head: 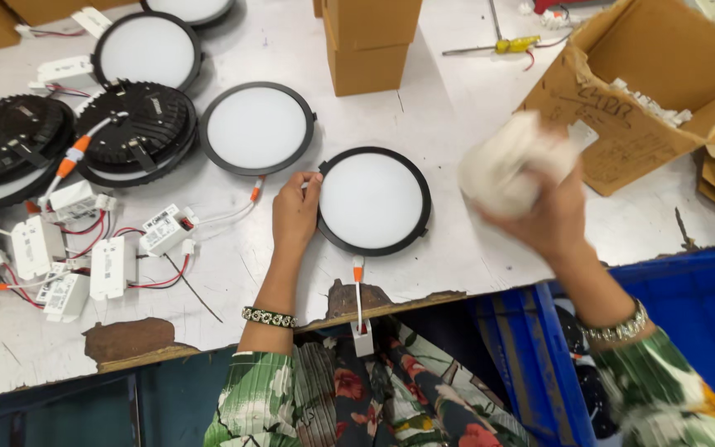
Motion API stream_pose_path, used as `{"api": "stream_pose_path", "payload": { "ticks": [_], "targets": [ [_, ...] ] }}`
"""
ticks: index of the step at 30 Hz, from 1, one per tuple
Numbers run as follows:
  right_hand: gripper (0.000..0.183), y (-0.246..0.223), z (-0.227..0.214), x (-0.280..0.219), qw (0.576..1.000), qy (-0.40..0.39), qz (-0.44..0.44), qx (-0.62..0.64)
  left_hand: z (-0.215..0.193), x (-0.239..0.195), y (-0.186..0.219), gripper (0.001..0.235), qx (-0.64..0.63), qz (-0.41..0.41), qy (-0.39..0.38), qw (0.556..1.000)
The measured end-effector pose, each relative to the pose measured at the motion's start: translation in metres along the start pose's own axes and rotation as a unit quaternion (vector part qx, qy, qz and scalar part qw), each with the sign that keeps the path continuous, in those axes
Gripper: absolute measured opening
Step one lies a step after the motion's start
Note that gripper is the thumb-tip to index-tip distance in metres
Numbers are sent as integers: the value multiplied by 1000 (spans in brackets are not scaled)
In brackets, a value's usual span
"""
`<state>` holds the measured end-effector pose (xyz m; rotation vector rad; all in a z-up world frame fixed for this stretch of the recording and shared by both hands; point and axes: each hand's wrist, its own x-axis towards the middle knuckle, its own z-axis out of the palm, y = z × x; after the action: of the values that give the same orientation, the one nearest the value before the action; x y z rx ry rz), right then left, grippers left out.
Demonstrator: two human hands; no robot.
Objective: The person cleans circular LED light fixtures by wiping the white lens and black housing with a cloth and a cleaning solution from a bottle, then attaches small white connectors to the wiring.
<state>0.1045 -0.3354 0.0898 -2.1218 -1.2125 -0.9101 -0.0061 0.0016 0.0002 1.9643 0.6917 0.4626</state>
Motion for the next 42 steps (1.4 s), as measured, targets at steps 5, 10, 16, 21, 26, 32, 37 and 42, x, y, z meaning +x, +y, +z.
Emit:
{"api": "stream_pose_path", "payload": {
  "ticks": [5, 10, 16, 21, 26, 32, 37, 42],
  "targets": [
    [83, 25, 2, -6, 984, -37, 155, 74, 6, -2, -12, 36, 25, 10, 4, 1000],
    [83, 18, -9, 13, 992, -58, 56, 96, -1, 1, -1, 35, 12, 8, -7, 1000],
    [54, 41, -13, 28, 956, -174, 203, 121, -18, -5, 15, 28, -91, -52, -110, 988],
    [37, 81, 3, -26, 940, -21, 262, 217, -17, -8, 21, 28, -103, -34, -177, 978],
    [22, 2, 17, -86, 960, -167, 116, 191, -20, -6, 21, 29, -94, -19, -209, 973],
    [38, -132, 55, -21, 922, -312, -38, 224, -5, -6, 3, 33, -31, 54, -172, 983],
    [31, -109, 112, 12, 947, -285, -42, 145, 4, -3, -8, 32, -67, 77, -144, 984],
    [32, -87, 94, 1, 943, -294, 51, 150, 2, -9, 5, 34, -68, 33, -131, 988]
  ]
}}
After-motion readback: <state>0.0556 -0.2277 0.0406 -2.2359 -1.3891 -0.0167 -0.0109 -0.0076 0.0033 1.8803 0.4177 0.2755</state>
